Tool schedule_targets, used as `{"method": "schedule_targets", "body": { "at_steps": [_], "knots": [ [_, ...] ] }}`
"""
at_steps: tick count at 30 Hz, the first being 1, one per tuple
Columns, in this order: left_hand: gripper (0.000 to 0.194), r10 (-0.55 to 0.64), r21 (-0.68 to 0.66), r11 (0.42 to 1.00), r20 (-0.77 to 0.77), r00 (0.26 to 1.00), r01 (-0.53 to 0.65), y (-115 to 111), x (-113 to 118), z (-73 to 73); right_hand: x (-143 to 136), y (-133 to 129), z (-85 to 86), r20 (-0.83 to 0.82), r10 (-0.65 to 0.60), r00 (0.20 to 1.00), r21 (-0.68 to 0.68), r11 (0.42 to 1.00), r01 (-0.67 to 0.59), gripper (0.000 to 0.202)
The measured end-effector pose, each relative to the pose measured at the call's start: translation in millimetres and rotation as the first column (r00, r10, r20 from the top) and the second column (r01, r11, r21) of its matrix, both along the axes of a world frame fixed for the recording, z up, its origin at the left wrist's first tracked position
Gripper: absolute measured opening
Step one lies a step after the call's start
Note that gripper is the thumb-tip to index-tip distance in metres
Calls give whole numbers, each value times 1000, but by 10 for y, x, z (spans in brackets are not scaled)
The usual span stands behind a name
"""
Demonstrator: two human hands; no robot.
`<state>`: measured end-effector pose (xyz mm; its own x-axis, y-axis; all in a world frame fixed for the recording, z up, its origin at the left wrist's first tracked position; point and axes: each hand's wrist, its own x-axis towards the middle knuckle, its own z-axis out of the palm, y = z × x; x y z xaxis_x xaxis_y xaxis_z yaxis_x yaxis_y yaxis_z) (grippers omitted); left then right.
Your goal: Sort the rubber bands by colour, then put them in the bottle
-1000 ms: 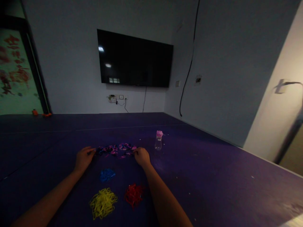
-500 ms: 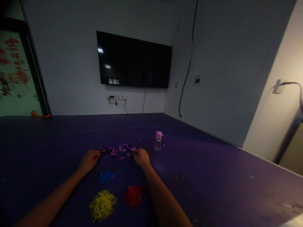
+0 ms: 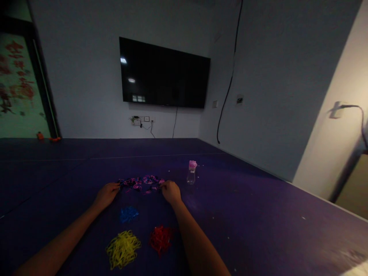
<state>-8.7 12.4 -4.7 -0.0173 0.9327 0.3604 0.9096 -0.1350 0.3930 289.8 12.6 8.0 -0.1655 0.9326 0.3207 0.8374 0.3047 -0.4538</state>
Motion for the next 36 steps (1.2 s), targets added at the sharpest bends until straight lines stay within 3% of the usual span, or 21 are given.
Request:
{"method": "schedule_targets", "body": {
  "at_steps": [13, 27, 29, 33, 36],
  "knots": [
    [24, -88, 65, 995, 238, 967, 74, 23, -36, -11, -2, -22, 15, 16, -6, 1000, 15, 1000, 6, 31],
    [37, -171, 189, 980, 618, 767, 66, 11, -81, -17, 0, -3, -19, 0, -5, 1000, 30, 1000, 5, 30],
    [37, -195, 177, 979, 689, 698, 98, -29, -49, 2, -3, -11, -10, 6, -11, 1000, 25, 1000, 11, 30],
    [31, -199, 56, 946, 878, 437, 318, -144, 28, 83, -6, -13, -8, 10, -7, 1000, 43, 999, 7, 29],
    [22, -138, -66, 869, 920, 367, 491, -224, 60, 155, -5, -2, -14, 11, 1, 1000, 38, 999, -1, 30]
  ]
}}
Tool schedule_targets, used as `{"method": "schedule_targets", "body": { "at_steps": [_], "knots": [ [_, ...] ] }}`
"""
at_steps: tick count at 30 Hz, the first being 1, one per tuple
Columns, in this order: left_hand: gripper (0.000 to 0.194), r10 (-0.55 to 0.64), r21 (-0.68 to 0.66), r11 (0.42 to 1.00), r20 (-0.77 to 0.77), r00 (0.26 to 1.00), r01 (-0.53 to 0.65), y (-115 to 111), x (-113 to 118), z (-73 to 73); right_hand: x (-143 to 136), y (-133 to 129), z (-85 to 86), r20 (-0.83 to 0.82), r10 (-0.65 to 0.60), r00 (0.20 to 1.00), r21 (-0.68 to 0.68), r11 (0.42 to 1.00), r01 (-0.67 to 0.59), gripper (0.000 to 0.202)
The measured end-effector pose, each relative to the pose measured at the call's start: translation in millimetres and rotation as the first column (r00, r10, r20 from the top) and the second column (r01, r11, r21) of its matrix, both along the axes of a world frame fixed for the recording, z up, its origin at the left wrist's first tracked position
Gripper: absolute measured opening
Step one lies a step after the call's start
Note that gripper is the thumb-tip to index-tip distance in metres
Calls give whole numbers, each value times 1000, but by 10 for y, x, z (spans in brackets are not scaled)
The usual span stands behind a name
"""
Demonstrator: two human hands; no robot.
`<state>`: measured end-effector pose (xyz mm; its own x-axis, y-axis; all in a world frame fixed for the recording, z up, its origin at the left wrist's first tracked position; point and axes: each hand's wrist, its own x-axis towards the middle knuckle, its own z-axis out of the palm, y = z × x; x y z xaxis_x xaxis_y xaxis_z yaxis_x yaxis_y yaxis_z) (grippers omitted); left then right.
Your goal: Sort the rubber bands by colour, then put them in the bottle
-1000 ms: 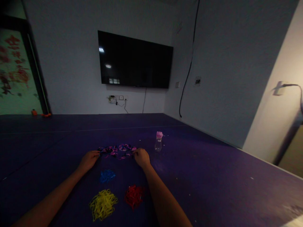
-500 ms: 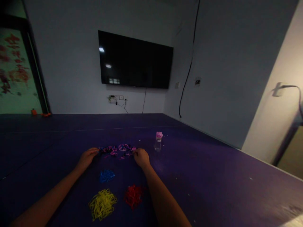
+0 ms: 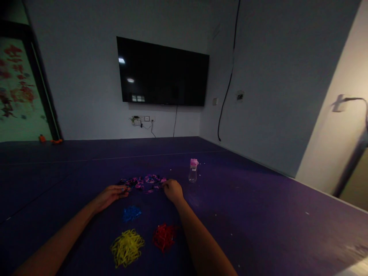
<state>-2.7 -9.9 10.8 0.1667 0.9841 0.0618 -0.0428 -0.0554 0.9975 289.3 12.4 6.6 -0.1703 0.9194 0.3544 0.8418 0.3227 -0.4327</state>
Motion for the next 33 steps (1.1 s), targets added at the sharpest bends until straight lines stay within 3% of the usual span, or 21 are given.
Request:
{"method": "schedule_targets", "body": {
  "at_steps": [2, 5, 9, 12, 15, 18, 22, 25, 29, 33],
  "knots": [
    [17, -41, -33, 999, 23, 999, 42, -26, 8, 25, 2, 8, -3, -3, -4, 1000, -10, 1000, 4, 30],
    [15, -5, -30, 1000, 60, 998, 7, -8, 7, 10, 5, 14, -5, -10, -13, 1000, -22, 1000, 13, 31],
    [17, 174, 78, 981, 51, 983, -178, 82, -28, -70, 6, 10, -8, -15, 2, 1000, -8, 1000, -2, 31],
    [22, 327, 252, 923, -109, 939, -292, 141, -67, -110, 0, 5, -5, -10, 7, 1000, -4, 1000, -7, 30],
    [24, 383, 376, 890, -308, 871, -258, 166, -80, -111, -5, 0, 3, 1, -3, 1000, -3, 1000, 3, 29],
    [23, 338, 401, 902, -430, 837, -159, 164, -64, -101, -5, 1, 4, 4, -8, 1000, -4, 1000, 8, 29],
    [24, 299, 414, 903, -409, 862, -117, 157, -56, -106, -5, 10, -7, -7, -2, 1000, -3, 1000, 2, 29],
    [22, 337, 465, 875, -381, 861, -136, 156, -64, -103, -9, 13, -10, -18, -5, 1000, -10, 1000, 5, 29],
    [22, 420, 498, 848, -420, 805, -182, 143, -67, -73, -11, 7, -5, -18, -8, 1000, -24, 1000, 8, 29],
    [25, 584, 515, 788, -451, 675, -338, 121, -88, -62, -6, -1, -8, -11, -10, 1000, -11, 1000, 9, 29]
  ]
}}
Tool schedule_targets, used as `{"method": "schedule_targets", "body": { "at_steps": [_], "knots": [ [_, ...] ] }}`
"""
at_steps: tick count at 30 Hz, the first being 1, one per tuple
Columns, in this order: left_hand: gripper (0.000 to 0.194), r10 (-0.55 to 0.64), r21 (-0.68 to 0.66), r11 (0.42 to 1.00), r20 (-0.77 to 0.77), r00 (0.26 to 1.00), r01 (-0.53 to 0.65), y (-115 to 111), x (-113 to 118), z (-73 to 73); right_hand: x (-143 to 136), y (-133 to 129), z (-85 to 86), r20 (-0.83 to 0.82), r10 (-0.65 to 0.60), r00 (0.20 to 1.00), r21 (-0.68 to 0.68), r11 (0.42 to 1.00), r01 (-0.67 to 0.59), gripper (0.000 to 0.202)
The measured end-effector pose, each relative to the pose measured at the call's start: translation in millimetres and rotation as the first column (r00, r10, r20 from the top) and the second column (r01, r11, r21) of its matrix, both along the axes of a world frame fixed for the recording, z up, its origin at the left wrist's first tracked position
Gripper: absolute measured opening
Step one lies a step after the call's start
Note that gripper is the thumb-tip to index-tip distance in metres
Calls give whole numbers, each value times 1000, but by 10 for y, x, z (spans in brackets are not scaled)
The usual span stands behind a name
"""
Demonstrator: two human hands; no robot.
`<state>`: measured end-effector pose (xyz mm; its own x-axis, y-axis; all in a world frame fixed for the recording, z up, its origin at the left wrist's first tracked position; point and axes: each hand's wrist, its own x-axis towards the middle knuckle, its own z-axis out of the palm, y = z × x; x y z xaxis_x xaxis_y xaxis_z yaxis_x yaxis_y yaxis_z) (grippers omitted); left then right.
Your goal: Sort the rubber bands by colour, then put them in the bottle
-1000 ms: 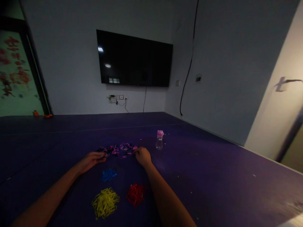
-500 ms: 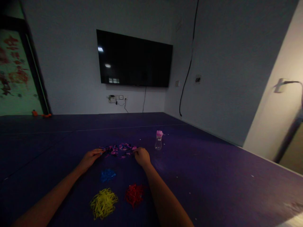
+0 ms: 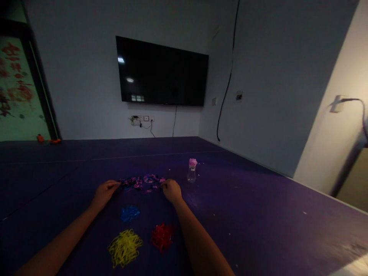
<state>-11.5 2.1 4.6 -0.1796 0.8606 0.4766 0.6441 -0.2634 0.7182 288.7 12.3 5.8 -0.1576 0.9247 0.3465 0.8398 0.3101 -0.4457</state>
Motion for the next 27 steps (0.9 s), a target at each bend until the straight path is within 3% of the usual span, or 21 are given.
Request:
{"method": "schedule_targets", "body": {
  "at_steps": [6, 11, 16, 18, 21, 24, 27],
  "knots": [
    [25, 173, -8, 985, -5, 985, -173, -31, -53, -16, 2, 13, -13, 9, 10, 1000, 16, 1000, -10, 29],
    [20, 222, 7, 975, -33, 975, -222, -57, -32, 3, -5, 20, -6, 12, 7, 1000, 23, 1000, -8, 30],
    [17, 241, 112, 967, -125, 962, -228, -70, 4, 24, 4, 5, 8, 21, 16, 1000, 10, 1000, -16, 31],
    [17, 214, 141, 971, -147, 966, -194, -71, 26, 28, 7, 4, 7, 20, 13, 1000, 3, 1000, -13, 30],
    [16, 64, 158, 987, -215, 975, -30, -68, 74, 35, 7, 9, -1, 11, 19, 1000, 3, 1000, -20, 30],
    [15, -98, 134, 980, -308, 946, 145, -55, 118, 33, 6, 16, -10, 1, 24, 1000, 6, 1000, -24, 30],
    [14, -177, 77, 973, -368, 913, 219, -35, 133, 16, 5, 22, -15, 1, 9, 1000, 3, 1000, -9, 30]
  ]
}}
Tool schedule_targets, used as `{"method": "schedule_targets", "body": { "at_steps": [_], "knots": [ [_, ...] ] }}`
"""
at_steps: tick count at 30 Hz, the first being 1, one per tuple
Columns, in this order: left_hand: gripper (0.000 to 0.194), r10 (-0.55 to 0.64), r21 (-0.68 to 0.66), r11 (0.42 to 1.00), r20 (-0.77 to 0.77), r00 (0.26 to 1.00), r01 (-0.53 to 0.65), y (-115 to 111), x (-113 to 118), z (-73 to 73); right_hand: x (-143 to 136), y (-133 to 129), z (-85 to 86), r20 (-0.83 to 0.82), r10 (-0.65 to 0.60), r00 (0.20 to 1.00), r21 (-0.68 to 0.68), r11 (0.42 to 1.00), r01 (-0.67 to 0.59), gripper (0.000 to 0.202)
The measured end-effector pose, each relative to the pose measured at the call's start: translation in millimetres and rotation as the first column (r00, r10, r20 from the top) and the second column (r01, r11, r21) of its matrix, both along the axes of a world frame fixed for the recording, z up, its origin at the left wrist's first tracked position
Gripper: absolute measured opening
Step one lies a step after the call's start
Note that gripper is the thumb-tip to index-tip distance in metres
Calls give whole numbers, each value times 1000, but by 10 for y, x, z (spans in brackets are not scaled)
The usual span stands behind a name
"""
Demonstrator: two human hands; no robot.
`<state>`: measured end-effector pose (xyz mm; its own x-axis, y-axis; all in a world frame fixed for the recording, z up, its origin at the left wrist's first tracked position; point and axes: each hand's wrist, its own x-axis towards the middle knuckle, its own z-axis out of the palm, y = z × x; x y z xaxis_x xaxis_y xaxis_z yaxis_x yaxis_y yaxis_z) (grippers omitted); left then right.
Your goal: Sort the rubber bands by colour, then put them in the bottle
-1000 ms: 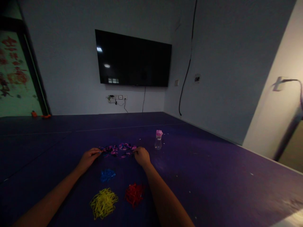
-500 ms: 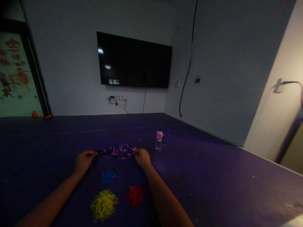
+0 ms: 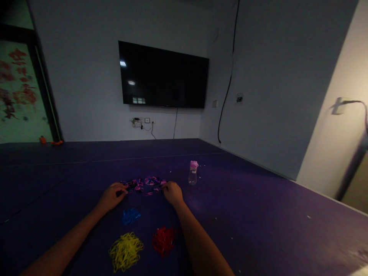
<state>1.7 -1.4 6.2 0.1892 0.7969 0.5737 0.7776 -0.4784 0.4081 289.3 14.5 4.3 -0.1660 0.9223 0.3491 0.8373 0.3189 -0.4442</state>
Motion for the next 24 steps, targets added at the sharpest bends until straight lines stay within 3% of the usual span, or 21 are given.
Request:
{"method": "schedule_targets", "body": {
  "at_steps": [13, 24],
  "knots": [
    [25, 15, -58, 998, -155, 988, -25, 33, -13, -26, 4, 27, -28, -1, 22, 1000, 12, 1000, -22, 29],
    [24, 8, -68, 998, -140, 990, -17, 47, -30, -40, 8, 39, -28, -2, 37, 999, 2, 999, -37, 29]
  ]
}}
